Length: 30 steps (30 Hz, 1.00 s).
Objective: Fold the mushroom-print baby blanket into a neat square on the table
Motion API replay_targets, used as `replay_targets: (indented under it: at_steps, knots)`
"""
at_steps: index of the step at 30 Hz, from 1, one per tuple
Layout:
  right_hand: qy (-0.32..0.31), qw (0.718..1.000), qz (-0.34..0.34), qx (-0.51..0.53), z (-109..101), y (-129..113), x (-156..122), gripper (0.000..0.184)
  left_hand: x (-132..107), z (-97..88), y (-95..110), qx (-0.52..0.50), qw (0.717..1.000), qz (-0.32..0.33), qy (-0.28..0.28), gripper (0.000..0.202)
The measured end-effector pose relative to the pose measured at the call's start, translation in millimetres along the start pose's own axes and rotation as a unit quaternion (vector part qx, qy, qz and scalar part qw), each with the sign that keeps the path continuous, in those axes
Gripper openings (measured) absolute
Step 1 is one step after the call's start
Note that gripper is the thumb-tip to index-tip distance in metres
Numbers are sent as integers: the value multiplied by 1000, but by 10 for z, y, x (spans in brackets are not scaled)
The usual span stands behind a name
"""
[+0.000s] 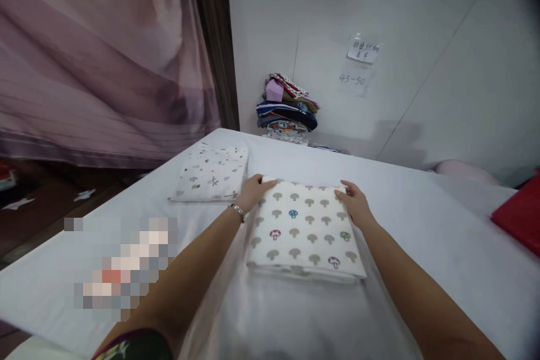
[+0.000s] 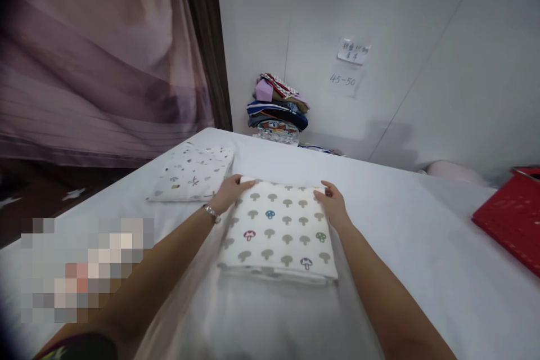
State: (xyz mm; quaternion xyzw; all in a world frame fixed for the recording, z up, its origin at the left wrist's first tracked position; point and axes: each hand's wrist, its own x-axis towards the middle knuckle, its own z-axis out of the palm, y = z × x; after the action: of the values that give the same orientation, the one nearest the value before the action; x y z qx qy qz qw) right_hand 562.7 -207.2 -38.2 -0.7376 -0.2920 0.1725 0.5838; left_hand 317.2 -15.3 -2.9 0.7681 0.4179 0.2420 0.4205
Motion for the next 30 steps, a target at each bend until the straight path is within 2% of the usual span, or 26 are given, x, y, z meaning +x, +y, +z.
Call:
replay_targets:
  at_steps: [4,7,10,12,14,16,19,21,25,30]
  knots:
    - [45,986,-18,-161,103,107,163,54,244,191,-20,36,999,-28,7,42]
    - [23,963,-42,-264,113,169,209,50,285,307,-74,35,998,-49,-2,45]
    - [-5,949,-42,-311,18,119,153,56,208,246,-126,5,997,-69,-16,51]
    - [-7,937,-77,-341,-44,20,30,59,96,130,-156,-22,996,-85,-34,56]
    - [-20,915,-159,-371,-59,-91,-177,59,-68,0,-188,-48,992,-98,-56,59]
    - [-79,878,-235,-410,-22,-164,-442,56,-278,-113,-222,-71,989,-105,-74,56]
    - [-213,816,-255,-473,67,-159,-789,54,-635,-238,-277,-102,982,-117,-108,41]
    - [-262,797,-236,-490,101,-123,-899,54,-866,-299,-318,-119,976,-126,-133,31]
    - [-259,817,-218,-467,128,-180,-925,54,-1231,-367,-401,-135,975,-127,-124,23]
    - [-227,872,-293,-320,376,-479,-1135,40,-1478,-296,-472,-110,987,-84,-85,23]
